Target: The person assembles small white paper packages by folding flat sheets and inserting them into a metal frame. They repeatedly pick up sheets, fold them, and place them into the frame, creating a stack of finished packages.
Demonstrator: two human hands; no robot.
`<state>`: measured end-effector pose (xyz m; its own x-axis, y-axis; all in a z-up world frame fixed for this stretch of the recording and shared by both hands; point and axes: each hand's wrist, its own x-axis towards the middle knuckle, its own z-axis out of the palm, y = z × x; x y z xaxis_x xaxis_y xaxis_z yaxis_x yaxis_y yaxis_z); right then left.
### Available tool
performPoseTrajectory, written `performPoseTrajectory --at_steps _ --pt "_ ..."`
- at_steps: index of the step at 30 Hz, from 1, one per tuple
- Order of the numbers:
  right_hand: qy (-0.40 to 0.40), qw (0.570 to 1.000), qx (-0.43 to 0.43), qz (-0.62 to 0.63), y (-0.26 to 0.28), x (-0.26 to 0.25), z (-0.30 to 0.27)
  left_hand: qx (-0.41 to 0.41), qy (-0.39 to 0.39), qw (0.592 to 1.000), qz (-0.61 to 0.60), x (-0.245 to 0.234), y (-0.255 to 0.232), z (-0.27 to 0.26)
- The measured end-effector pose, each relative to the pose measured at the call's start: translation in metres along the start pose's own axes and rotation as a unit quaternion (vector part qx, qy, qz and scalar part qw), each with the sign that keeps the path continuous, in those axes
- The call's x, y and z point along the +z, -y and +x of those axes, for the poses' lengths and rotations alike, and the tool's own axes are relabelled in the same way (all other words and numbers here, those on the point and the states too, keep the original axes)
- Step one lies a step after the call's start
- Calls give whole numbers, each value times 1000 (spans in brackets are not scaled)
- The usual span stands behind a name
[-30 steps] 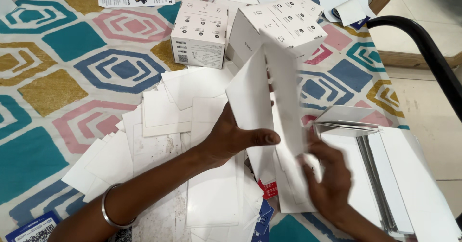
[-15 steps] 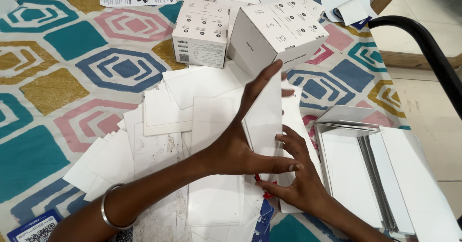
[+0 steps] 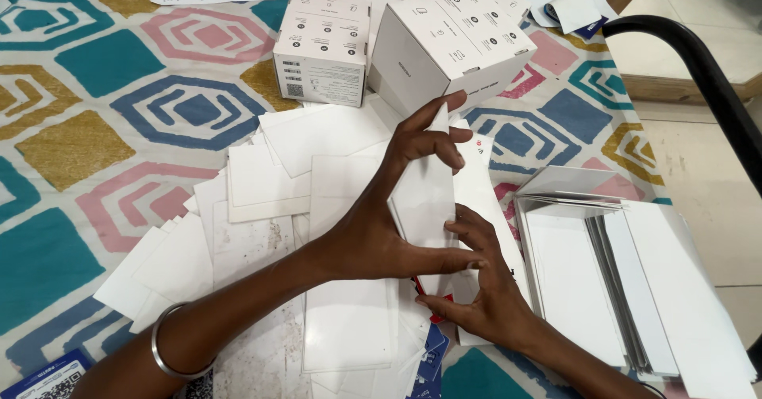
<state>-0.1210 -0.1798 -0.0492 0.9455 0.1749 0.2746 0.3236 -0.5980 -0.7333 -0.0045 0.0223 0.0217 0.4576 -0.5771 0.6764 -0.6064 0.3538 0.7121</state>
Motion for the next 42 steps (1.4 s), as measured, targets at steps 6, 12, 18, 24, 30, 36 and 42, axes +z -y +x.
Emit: performPoseTrajectory --at_steps 6,12,18,24,30,36,42 --pt "-12 997 -17 -75 12 -10 4 -12 -37 998 -41 3 -6 -1" --pt "13 997 27 -68 50 -46 -11 -14 -109 989 -95 4 -17 1" --pt "-16 990 120 -76 66 -83 -69 -44 -129 974 -180 52 -12 16" --pt "-197 950 214 -114 56 -110 -145 -38 -22 970 -241 129 26 73" --pt "-325 874 256 -254 28 -157 -198 -38 74 991 -100 179 109 153" --pt "-304 810 378 -330 -12 -169 -206 -110 211 962 138 238 212 226" --pt "-246 798 449 -317 -32 -179 -199 -179 265 909 268 305 285 240"
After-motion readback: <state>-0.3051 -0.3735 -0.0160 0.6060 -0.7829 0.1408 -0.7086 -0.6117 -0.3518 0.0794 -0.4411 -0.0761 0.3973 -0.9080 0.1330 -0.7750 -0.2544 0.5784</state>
